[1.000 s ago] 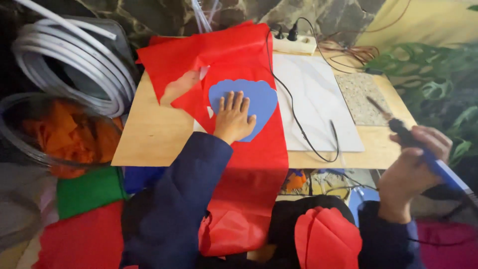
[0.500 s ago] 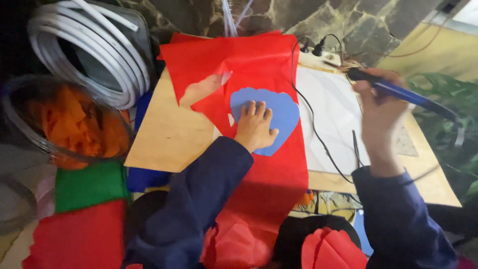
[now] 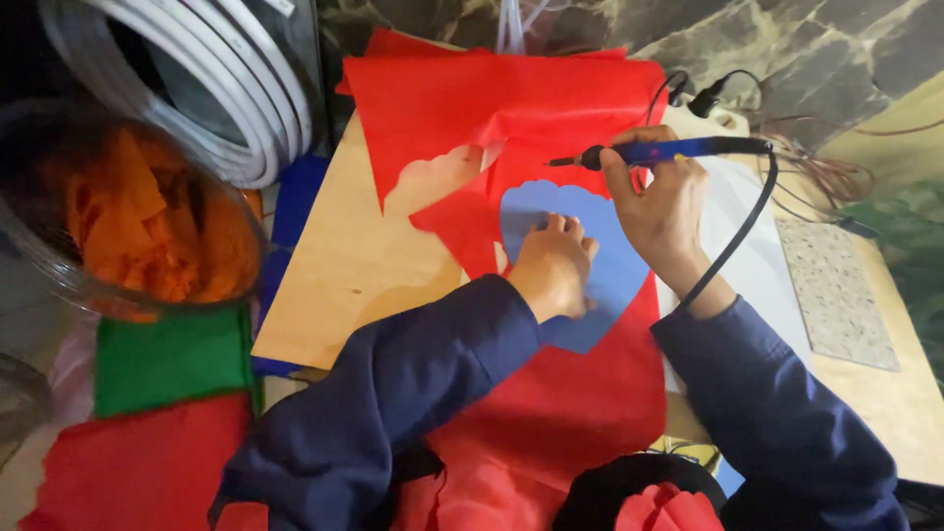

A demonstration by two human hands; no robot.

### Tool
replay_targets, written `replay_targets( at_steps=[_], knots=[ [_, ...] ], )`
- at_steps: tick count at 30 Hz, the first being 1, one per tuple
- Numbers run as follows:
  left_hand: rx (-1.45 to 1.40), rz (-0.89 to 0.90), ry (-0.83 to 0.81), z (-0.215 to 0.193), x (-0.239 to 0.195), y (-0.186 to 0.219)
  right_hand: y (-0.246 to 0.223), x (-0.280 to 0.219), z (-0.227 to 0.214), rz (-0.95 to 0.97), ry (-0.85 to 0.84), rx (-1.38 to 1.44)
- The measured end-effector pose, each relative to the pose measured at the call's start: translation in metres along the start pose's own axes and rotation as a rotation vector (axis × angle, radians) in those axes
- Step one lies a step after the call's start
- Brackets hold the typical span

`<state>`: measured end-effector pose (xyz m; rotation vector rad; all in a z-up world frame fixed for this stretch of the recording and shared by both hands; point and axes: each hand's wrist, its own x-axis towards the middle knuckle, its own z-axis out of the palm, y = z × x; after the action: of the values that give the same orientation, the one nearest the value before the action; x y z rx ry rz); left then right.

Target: Cutting specific shapes out of red fabric using a heat tool and a blue template.

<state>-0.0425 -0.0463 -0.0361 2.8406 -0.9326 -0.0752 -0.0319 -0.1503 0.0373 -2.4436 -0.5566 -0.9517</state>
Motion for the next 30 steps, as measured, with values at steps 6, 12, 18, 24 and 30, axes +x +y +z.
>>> replay_targets(
  at_steps=[6, 12, 18, 24, 30],
  knots=[
    [-0.032, 0.045, 0.1, -0.009, -0.014, -0.003, 0.005, 0.004, 0.018, -0.132, 0.006, -0.056],
    [-0.058, 0.049, 0.204, -0.003, -0.02, -0.001, 0.008, -0.002, 0.029, -0.137, -0.008, -0.073],
    [0.019, 0.022, 0.311, 0.0, -0.021, 0.0, 0.008, 0.001, 0.029, -0.151, 0.014, -0.054],
    [-0.014, 0.016, 0.321, 0.003, -0.019, 0.0, 0.011, 0.001, 0.032, -0.166, 0.013, -0.042],
    [-0.072, 0.023, 0.331, 0.003, -0.021, 0.0, 0.012, -0.002, 0.035, -0.186, -0.003, -0.036]
  ],
)
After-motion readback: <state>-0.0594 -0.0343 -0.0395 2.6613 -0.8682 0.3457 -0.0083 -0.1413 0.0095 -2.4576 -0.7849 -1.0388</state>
